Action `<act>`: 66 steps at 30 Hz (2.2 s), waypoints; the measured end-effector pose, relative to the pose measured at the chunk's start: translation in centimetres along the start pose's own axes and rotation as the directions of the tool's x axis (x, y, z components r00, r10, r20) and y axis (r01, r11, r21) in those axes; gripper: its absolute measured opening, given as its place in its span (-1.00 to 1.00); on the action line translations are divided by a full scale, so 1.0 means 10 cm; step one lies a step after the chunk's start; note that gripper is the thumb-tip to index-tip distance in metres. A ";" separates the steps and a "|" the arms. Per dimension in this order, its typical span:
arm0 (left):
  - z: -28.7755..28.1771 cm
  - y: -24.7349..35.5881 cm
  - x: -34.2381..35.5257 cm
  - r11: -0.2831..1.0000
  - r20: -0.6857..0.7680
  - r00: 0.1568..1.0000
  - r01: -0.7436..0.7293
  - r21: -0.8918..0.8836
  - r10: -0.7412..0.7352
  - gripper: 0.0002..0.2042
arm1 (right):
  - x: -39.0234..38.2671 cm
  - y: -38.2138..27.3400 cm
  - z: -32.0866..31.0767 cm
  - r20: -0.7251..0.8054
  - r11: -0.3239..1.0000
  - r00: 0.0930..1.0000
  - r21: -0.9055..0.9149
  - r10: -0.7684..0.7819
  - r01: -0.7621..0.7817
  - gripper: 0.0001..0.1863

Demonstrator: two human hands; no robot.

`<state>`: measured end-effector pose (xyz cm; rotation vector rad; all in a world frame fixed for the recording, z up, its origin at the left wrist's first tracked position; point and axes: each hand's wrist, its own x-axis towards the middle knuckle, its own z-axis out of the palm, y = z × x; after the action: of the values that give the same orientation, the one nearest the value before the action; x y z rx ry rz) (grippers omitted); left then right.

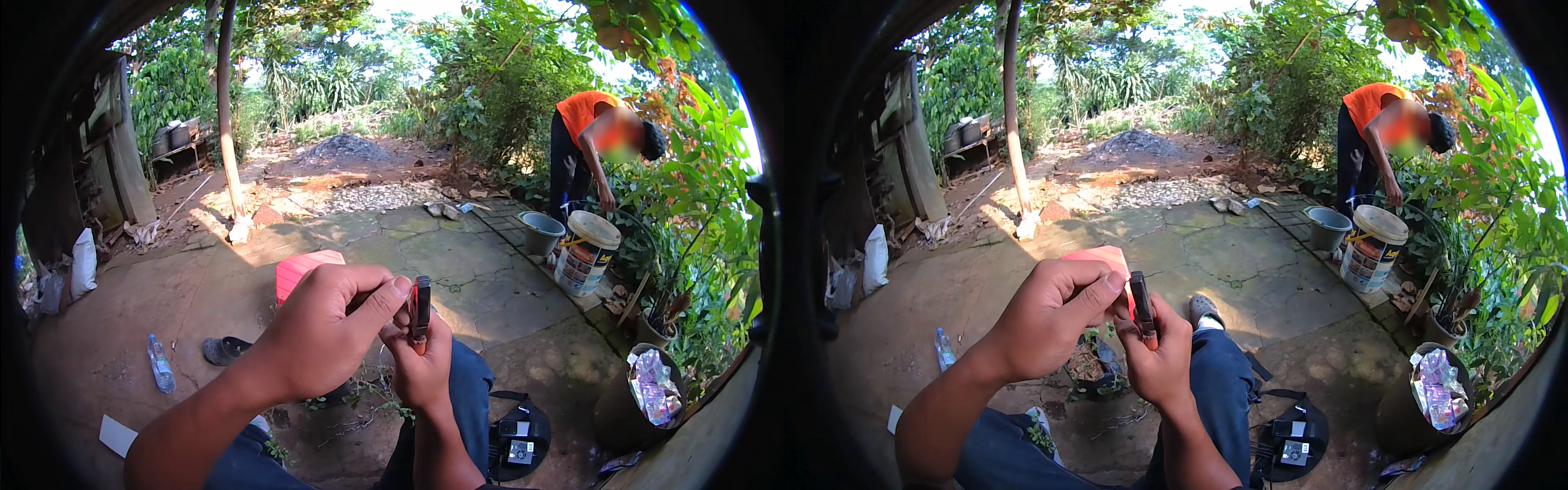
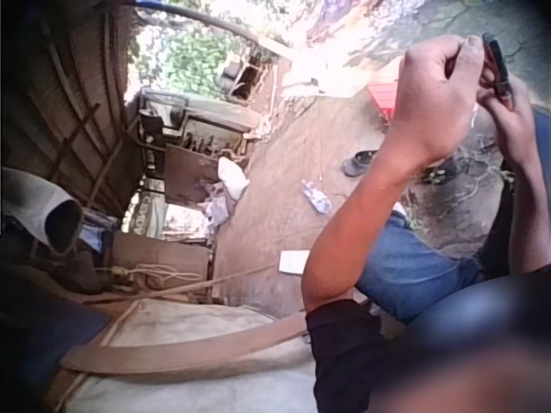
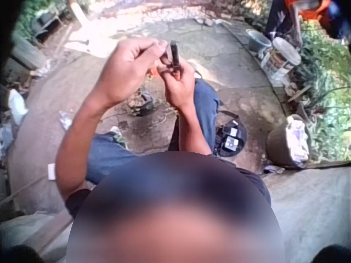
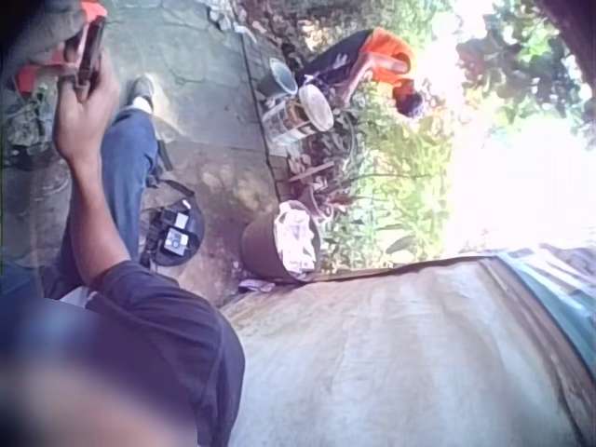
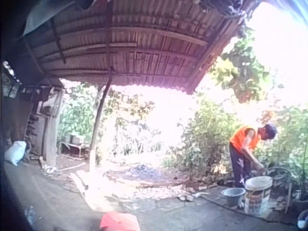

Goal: The person uses pliers to strip and adjust a small black electronic component while seated outdoors. They repeatedly reposition the component and trim or bend wires with the pliers. Another person in an orange shirt appears in the background and works with buckets, but the camera wearer continues the repair task.

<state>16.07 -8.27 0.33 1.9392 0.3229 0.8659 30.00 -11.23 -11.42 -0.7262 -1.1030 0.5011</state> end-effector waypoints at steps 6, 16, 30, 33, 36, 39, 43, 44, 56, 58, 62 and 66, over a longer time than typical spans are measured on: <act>-0.13 0.08 0.10 0.990 0.056 0.998 -0.031 0.140 0.024 -0.65 | 0.10 0.01 0.03 -0.006 1.000 1.000 0.006 -0.017 0.017 -0.91; -0.15 0.04 0.05 0.962 -0.039 0.999 -0.015 0.274 0.027 -0.66 | 0.09 0.07 0.03 -0.002 0.998 1.000 -0.067 -0.020 0.019 -0.86; -0.25 0.09 0.03 0.948 -0.023 0.997 0.071 0.311 -0.067 -0.71 | 0.09 0.02 0.08 -0.011 0.965 1.000 -0.262 0.009 -0.012 -0.84; -0.27 0.08 0.02 0.946 -0.021 0.996 0.091 0.312 -0.089 -0.71 | 0.09 0.04 0.10 -0.006 0.973 1.000 -0.230 0.024 -0.025 -0.82; -0.26 0.08 0.02 0.946 -0.018 0.996 0.094 0.310 -0.093 -0.72 | 0.08 0.04 0.08 -0.002 0.962 0.999 -0.268 0.048 -0.046 -0.78; -0.25 0.08 0.03 0.954 -0.010 0.995 0.096 0.283 -0.098 -0.71 | 0.08 0.05 0.06 -0.018 0.966 0.999 -0.254 0.036 -0.040 -0.80; -0.23 0.06 0.07 0.973 0.010 0.995 0.100 0.209 -0.104 -0.69 | 0.10 0.06 0.05 -0.026 0.956 1.000 -0.294 0.007 -0.014 -0.81; -0.23 0.05 0.07 0.974 0.015 0.993 0.116 0.196 -0.121 -0.68 | 0.10 0.06 0.05 -0.028 0.953 1.000 -0.303 0.002 -0.011 -0.81; -0.21 0.13 0.09 0.801 -0.092 0.994 0.005 0.598 0.062 -0.69 | 0.09 -0.01 0.03 -0.020 0.867 1.000 -0.498 0.000 -0.010 -0.77; -0.21 0.10 0.12 0.813 -0.099 0.994 0.025 0.582 0.040 -0.70 | 0.10 0.01 0.03 -0.055 0.867 0.998 -0.499 -0.029 -0.002 -0.64; -0.17 0.09 0.14 0.770 -0.097 0.992 0.000 0.639 0.081 -0.70 | 0.09 0.01 0.01 -0.056 0.859 0.998 -0.511 0.018 -0.044 -0.72; -0.09 0.17 0.09 0.792 -0.147 0.989 0.083 0.605 0.008 -0.64 | 0.07 0.00 -0.04 -0.043 0.836 0.998 -0.546 0.040 -0.057 -0.82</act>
<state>15.86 -8.01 2.39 2.4557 0.8094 0.9513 30.67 -10.82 -11.09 -1.2636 -1.2147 0.2063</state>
